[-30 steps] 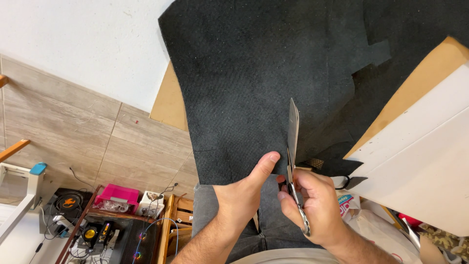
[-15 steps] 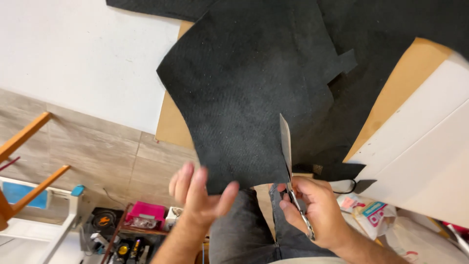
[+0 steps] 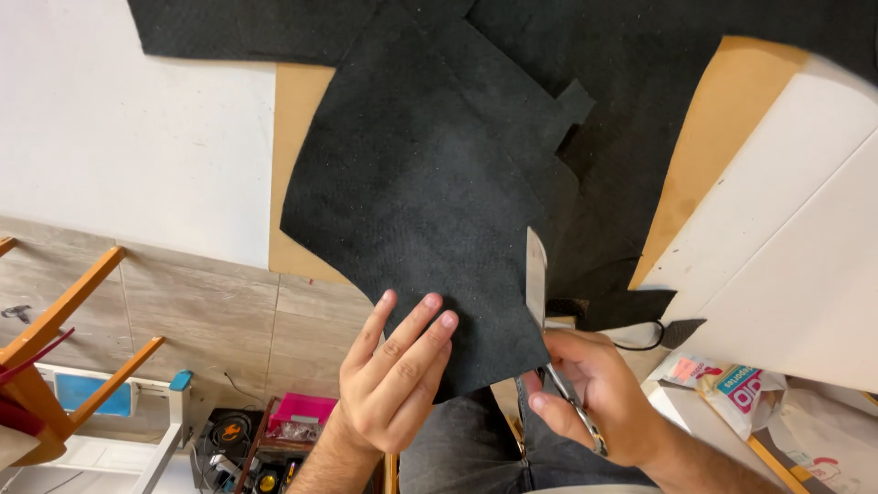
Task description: Using a pair of scissors to cut out specific shapes from a large piece of black leather on a workbench.
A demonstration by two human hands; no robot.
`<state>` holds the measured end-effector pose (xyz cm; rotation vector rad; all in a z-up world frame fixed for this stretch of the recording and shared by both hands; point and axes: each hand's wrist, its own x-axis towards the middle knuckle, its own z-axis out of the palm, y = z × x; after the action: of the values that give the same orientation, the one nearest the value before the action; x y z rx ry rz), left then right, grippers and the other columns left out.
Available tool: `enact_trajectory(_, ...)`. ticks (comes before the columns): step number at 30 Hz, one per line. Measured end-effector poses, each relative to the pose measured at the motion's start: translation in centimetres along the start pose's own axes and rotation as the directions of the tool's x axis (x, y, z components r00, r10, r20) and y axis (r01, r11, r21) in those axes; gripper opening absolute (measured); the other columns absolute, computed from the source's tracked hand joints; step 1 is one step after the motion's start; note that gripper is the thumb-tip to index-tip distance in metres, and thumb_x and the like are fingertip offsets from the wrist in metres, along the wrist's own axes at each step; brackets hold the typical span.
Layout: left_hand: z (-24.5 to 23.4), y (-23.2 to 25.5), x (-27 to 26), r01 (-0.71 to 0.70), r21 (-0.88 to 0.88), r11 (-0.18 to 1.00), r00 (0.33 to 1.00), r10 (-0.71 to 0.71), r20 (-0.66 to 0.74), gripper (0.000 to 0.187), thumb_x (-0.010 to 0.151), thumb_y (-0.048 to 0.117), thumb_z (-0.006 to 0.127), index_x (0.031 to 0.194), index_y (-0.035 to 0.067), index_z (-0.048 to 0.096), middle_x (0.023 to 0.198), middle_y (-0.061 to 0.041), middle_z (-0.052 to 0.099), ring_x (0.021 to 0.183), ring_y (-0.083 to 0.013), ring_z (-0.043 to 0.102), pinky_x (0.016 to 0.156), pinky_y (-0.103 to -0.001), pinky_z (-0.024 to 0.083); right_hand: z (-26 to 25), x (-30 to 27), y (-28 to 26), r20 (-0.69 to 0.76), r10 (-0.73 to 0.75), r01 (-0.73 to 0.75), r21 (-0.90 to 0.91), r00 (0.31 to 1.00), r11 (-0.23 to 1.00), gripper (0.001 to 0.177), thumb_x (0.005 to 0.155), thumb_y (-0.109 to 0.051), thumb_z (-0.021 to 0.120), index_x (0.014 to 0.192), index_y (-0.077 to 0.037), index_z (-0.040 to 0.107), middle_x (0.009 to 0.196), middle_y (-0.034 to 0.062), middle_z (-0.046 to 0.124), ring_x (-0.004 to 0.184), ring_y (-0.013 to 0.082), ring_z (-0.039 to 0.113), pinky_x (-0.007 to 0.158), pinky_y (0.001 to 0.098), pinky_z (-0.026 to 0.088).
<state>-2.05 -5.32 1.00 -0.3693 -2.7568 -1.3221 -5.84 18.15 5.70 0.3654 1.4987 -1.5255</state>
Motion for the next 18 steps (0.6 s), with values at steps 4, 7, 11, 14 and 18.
enact_trajectory(4,0.1,0.5,-0.7,0.001,-0.042,0.999,0.999,0.001,0.039,0.01,0.09,-0.006,0.075,0.091,0.003,0.078,0.123,-0.014,0.072,0.118,-0.0312,0.071,0.111,-0.061,0.047,0.4,-0.2,0.6,-0.005,-0.01,0.01,0.001,1.0,1.0,0.025,0.076,-0.007,0.067,0.099,0.003,0.07,0.075,0.0061,0.064,0.065,0.0135,0.053,0.061,0.0268,0.046)
enact_trajectory(7,0.4,1.5,-0.5,-0.008,-0.101,0.995,0.996,0.016,0.083,0.017,0.095,-0.004,0.071,0.086,0.01,0.07,0.138,-0.013,0.066,0.131,-0.0283,0.064,0.123,-0.063,0.026,1.1,-0.3,1.9,-0.034,-0.074,0.075,0.053,0.997,0.996,0.028,0.077,-0.003,0.066,0.104,0.006,0.068,0.08,0.0069,0.066,0.069,0.0137,0.055,0.066,0.0252,0.048)
enact_trajectory(11,1.0,3.7,1.7,0.135,-0.339,0.931,0.977,-0.068,0.201,0.007,0.084,0.004,0.067,0.083,0.001,0.061,0.143,-0.025,0.059,0.139,-0.0421,0.057,0.122,-0.067,0.024,1.3,-0.5,3.7,-0.103,-0.118,0.134,0.171,0.988,0.976,0.027,0.079,-0.003,0.07,0.104,0.004,0.066,0.09,0.0063,0.066,0.074,0.0104,0.054,0.066,0.0237,0.045)
enact_trajectory(14,2.2,4.2,2.3,0.204,-0.421,0.884,0.974,-0.14,0.179,0.009,0.079,0.004,0.068,0.083,0.001,0.06,0.143,-0.027,0.057,0.139,-0.0442,0.057,0.122,-0.066,0.027,0.7,-0.3,4.4,-0.103,-0.11,0.132,0.235,0.989,0.963,0.029,0.083,-0.012,0.075,0.105,0.003,0.064,0.092,0.0059,0.065,0.078,0.0104,0.056,0.07,0.0242,0.046)
enact_trajectory(18,2.9,4.0,2.3,0.227,-0.494,0.839,0.973,-0.172,0.156,0.016,0.07,0.004,0.068,0.081,0.0,0.057,0.139,-0.031,0.058,0.135,-0.0495,0.06,0.121,-0.07,0.031,-0.2,-0.3,4.4,-0.052,-0.118,0.126,0.186,0.992,0.974,0.043,0.075,0.003,0.067,0.118,0.006,0.065,0.098,0.0079,0.07,0.083,0.0117,0.059,0.076,0.0238,0.046)
